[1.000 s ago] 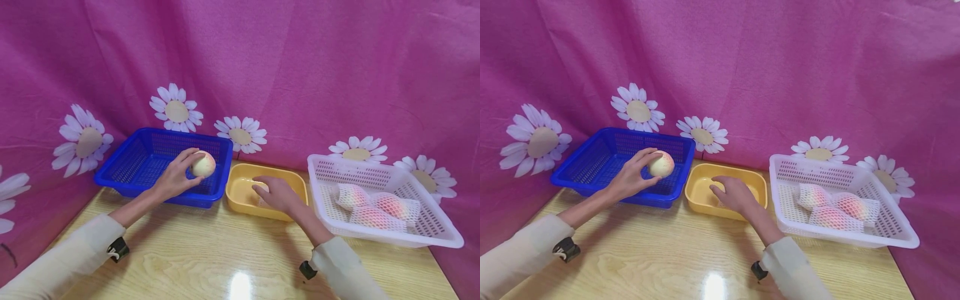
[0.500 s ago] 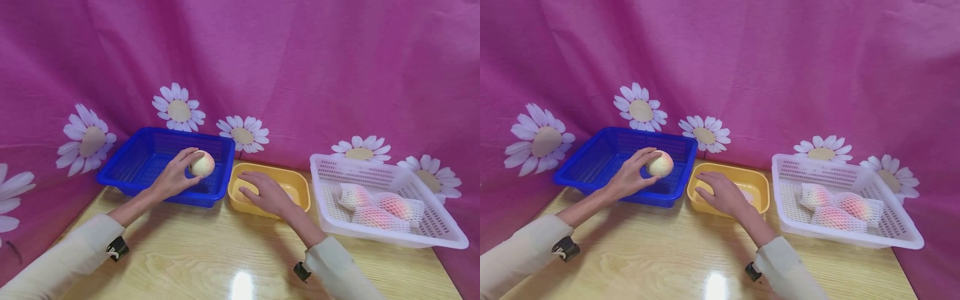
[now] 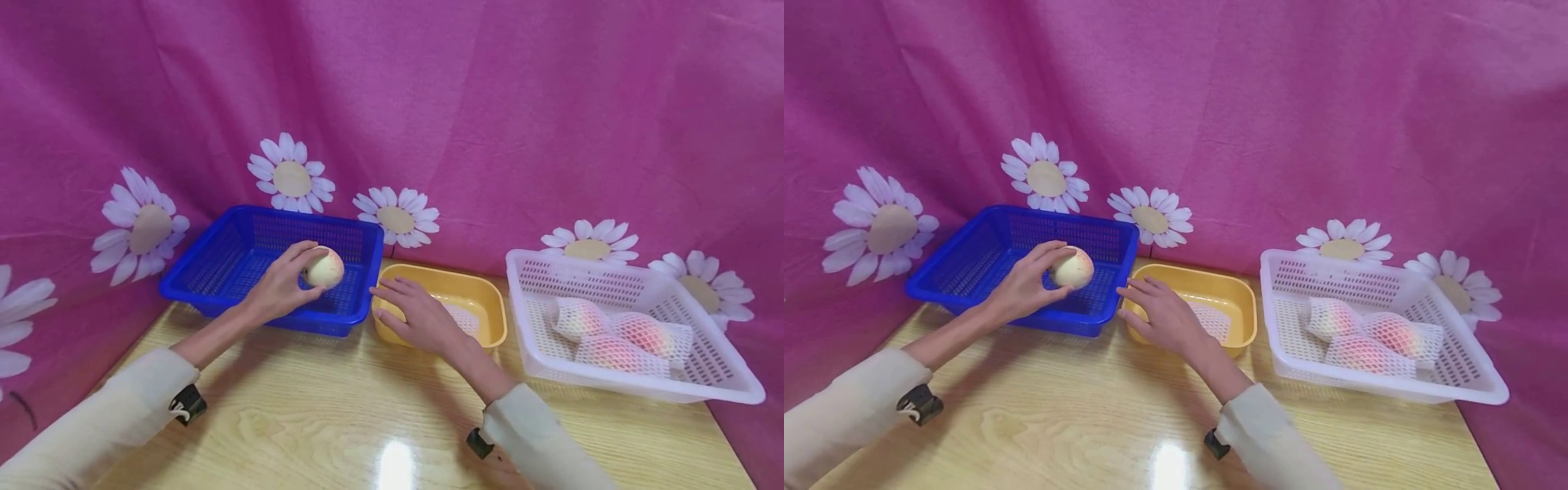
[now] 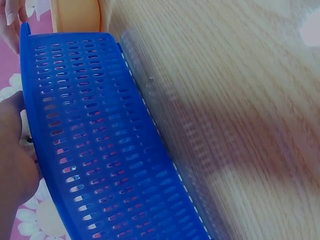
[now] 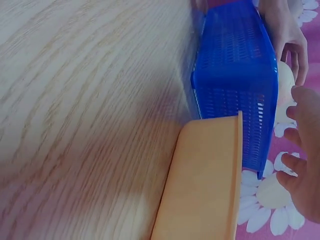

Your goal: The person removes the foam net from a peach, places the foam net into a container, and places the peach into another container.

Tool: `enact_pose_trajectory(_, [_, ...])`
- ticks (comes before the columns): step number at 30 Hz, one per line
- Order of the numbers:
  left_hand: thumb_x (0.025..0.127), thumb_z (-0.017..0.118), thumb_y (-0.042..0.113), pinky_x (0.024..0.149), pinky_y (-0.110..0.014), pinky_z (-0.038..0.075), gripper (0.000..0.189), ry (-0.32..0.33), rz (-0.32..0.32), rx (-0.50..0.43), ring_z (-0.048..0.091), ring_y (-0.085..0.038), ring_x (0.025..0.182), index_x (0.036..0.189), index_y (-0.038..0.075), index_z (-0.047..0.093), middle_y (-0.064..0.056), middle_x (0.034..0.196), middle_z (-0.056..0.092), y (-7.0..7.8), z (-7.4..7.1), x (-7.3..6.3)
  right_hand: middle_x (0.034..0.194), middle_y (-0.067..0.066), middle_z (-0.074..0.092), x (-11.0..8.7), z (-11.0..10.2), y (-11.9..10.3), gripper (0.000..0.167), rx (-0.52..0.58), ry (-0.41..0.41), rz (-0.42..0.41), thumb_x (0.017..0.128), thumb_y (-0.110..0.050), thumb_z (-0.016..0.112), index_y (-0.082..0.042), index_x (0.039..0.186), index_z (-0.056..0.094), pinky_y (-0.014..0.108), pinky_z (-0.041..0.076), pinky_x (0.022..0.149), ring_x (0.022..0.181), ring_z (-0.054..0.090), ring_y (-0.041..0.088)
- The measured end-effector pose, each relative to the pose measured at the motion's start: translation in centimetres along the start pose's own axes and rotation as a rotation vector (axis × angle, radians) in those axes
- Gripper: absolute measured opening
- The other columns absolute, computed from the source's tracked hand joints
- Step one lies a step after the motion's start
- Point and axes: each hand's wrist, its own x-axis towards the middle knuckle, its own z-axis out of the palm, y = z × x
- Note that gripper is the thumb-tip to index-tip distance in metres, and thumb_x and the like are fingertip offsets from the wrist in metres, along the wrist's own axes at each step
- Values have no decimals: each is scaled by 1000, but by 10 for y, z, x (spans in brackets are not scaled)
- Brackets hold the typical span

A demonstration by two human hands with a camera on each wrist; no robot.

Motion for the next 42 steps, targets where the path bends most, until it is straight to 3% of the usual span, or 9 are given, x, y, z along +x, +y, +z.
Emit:
enact_pose_trajectory(7, [73,86,4,90,-52,51,62,-35,-39,3,55,-39,117,129,-1,61,-23,131,53,-2,-1,-2,144,12,54,7,8,-5,45,-40,9,-31,100,-34,59,-11,139,60,44,33,113,138,42,35])
enact_pose_trajectory(22, [74,84,5,89,-54,51,56,-159,-139,22,58,-40,112,126,-2,62,-23,124,57,-4,-1,3,149,7,48,15,19,-8,46,-86,-39,9,102,-40,54,-15,141,59,42,31,115,143,36,29])
enact_pose_trajectory(37, [76,81,7,87,-55,51,54,-238,-212,53,59,-42,109,126,-3,63,-26,123,58,-8,1,10,140,14,56,28,25,-6,38,-115,-59,-141,104,-29,52,-6,131,66,42,31,115,140,39,30])
enact_pose_trajectory(42, [73,81,7,84,-54,52,54,-249,-204,48,59,-43,106,123,-6,63,-27,117,60,-10,1,10,138,15,58,32,24,-4,37,-107,-90,-185,105,-26,50,-4,130,66,41,30,115,140,40,29])
